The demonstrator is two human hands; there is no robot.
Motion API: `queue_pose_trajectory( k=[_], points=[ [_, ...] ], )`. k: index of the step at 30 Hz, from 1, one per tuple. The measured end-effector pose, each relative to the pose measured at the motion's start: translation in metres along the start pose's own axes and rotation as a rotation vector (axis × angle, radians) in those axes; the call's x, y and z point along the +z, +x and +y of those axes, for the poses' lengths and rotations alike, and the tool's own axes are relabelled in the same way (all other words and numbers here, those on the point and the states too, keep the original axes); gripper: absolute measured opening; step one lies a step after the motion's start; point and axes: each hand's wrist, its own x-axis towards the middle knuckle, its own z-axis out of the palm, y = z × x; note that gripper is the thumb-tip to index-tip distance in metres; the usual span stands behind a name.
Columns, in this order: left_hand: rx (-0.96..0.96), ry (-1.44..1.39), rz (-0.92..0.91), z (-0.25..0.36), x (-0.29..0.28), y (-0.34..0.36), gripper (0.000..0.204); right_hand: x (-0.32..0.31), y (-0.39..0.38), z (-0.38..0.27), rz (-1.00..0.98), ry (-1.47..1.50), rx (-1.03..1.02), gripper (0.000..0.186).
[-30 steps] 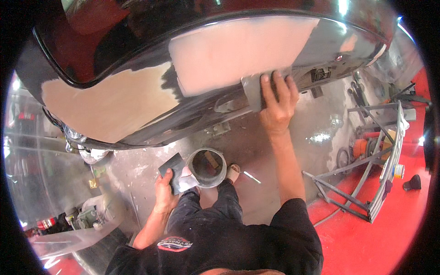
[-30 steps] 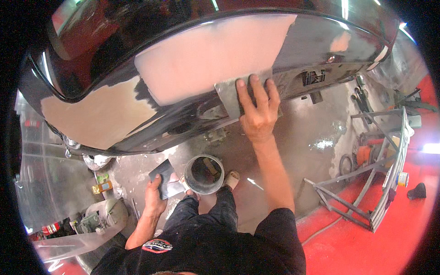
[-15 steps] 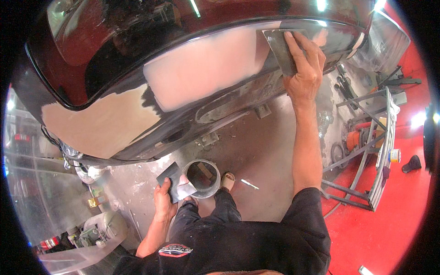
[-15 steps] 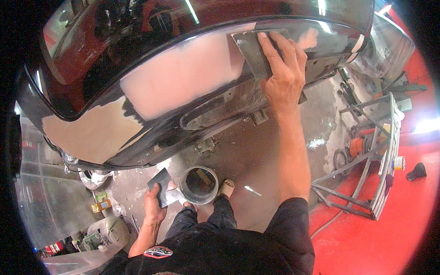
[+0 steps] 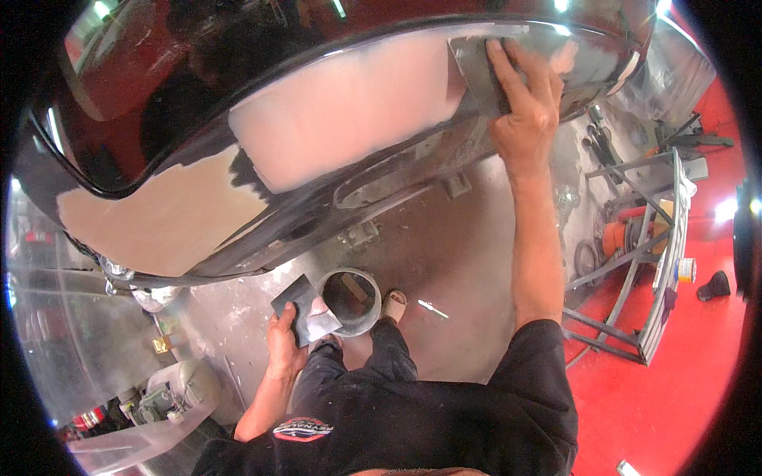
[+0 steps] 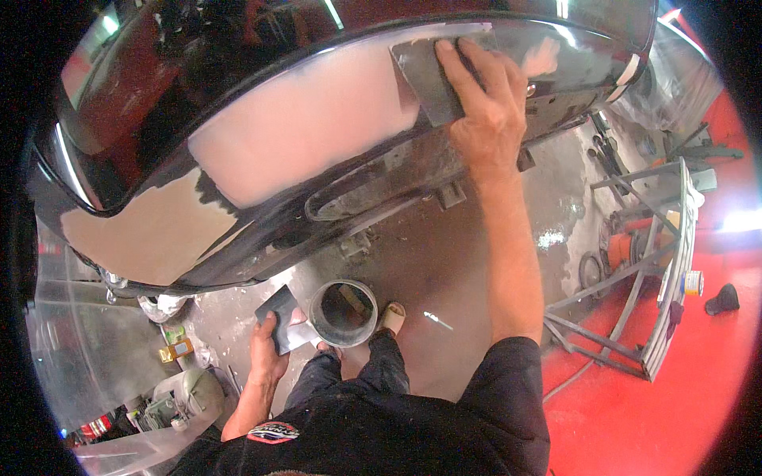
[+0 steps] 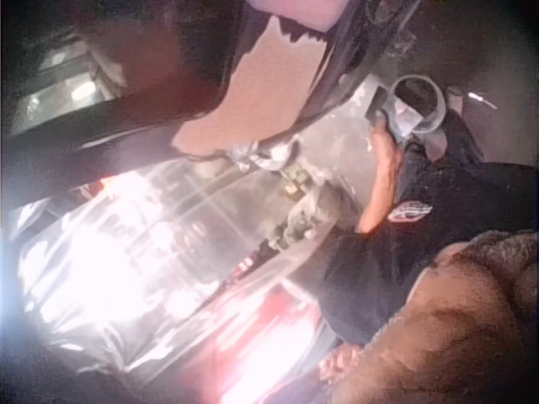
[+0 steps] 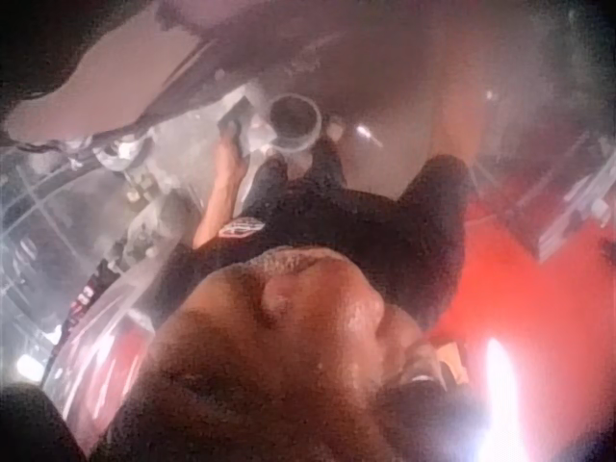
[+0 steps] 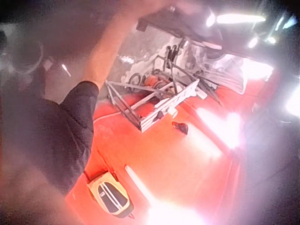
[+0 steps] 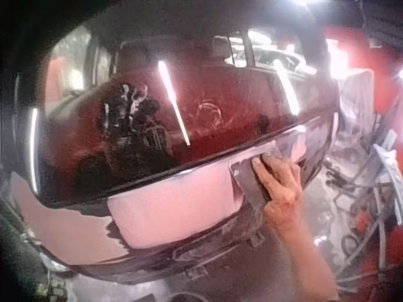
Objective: The person scoops body filler onto a spreader and applies it to a car bumper, smoothing the surface with the tool. They repeatedly add filler and spread it across the bumper area.
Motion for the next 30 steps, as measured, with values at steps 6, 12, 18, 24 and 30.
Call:
queue_pose_trajectory(
  k=[6,12,18,24,30],
  points=[
    [-0.012,0.021,0.016,-0.002,0.000,0.007,0.024,0.020,-0.069,-0.019,-0.019,0.021,0.051,0.064],
    [-0.010,0.044,0.018,-0.006,-0.001,0.010,0.022,0.044,-0.133,-0.030,0.034,0.059,0.077,0.056],
    [-0.019,0.004,-0.011,-0.007,0.003,0.005,0.022,0.003,-0.101,-0.039,0.021,0.044,0.115,0.041],
    [0.020,-0.007,-0.046,-0.008,0.015,0.001,0.025,-0.014,-0.006,-0.023,0.027,0.033,0.078,0.045],
    [-0.027,-0.035,-0.052,-0.005,0.012,-0.005,0.026,0.007,0.003,-0.027,0.066,0.037,0.043,0.054]
  ],
)
